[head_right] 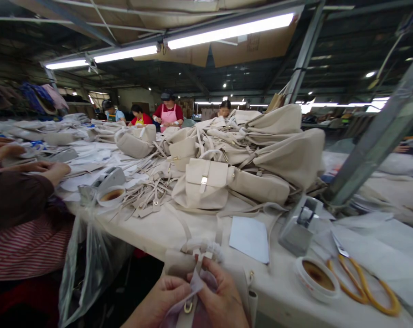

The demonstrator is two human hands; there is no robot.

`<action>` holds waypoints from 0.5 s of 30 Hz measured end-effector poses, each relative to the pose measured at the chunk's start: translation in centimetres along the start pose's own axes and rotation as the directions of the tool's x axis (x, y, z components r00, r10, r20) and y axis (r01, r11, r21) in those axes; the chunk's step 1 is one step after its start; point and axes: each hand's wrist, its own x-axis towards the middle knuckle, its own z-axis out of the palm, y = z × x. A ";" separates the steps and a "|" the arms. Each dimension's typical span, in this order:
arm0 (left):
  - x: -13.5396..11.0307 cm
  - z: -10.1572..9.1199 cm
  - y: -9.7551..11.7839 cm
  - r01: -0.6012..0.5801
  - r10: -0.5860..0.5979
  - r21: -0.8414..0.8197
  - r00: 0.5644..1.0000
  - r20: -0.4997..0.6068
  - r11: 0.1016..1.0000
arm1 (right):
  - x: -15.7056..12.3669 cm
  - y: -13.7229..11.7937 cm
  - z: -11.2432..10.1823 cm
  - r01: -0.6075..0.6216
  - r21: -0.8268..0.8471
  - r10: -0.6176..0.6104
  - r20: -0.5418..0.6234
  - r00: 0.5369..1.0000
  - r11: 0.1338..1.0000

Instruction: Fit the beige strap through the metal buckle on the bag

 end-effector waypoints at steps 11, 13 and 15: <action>-2.5 0.3 1.0 0.030 0.040 -0.199 0.940 0.338 0.980 | -0.3 -0.7 -0.7 -0.004 -0.113 -0.003 -0.062 0.998 0.994; -2.8 -0.2 0.4 -0.039 0.095 -0.172 0.940 0.329 0.984 | -0.3 -0.7 -0.7 -0.008 -0.140 -0.001 -0.059 0.998 0.990; -2.6 -0.7 -0.8 -0.094 0.129 -0.156 0.963 0.236 0.983 | -0.2 -0.5 -0.7 -0.001 -0.165 -0.009 -0.063 0.998 0.986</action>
